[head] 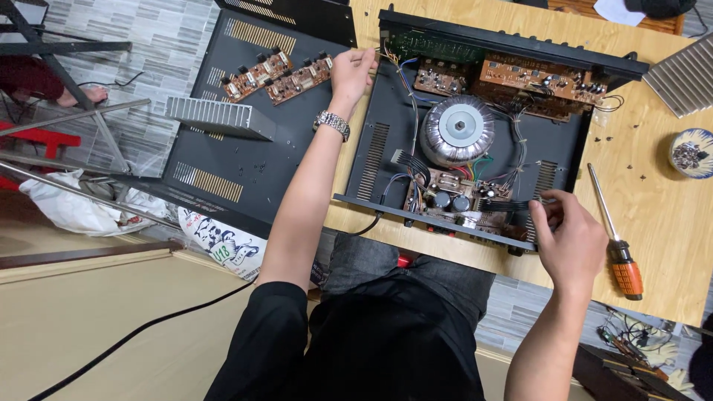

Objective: Repairing an electronic amplifier by removing screws and inspecting internal circuit boards

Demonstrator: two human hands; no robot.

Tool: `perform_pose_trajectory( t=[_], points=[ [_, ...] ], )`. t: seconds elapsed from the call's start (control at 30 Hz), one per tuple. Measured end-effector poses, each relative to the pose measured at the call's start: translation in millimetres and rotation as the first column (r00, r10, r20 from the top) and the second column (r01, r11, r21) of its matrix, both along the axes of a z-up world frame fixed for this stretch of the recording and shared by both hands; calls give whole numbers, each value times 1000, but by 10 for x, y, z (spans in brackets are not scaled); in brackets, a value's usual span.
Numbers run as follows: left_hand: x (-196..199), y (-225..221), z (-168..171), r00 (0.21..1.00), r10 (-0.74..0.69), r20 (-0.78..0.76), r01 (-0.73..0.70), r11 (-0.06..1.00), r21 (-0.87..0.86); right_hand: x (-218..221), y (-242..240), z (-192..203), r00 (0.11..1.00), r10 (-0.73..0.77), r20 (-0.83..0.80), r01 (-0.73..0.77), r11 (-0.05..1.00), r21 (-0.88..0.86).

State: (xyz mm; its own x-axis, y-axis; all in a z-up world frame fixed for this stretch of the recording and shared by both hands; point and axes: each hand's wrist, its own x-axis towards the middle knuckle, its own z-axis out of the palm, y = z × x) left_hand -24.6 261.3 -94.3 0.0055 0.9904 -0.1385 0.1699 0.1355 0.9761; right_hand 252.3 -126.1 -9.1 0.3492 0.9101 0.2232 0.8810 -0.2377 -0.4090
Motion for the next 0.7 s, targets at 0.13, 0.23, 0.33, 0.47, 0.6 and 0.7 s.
perform_pose_trajectory(
  t=[0.13,0.23,0.33,0.47,0.6,0.7],
  points=[
    [23,45,7,999,4,32,-4,1000,-4,15,7,-21,1000,3,1,-3,1000,5],
    [55,64,-2,1000,-7,9,6,998,60,7,7,-10,1000,-2,1,2,1000,-1],
    [71,43,77,994,-5,-113,14,997,82,-6,14,22,1000,-6,8,6,1000,-2],
    [44,74,49,983,-27,-181,58,985,163,2,9,10,1000,-5,4,5,1000,2],
    [49,87,46,987,-63,-145,96,967,236,-6,14,18,1000,-3,8,3,1000,12],
    [67,85,54,979,4,-206,54,960,275,0,10,5,1000,9,-3,-9,1000,23]
  ],
)
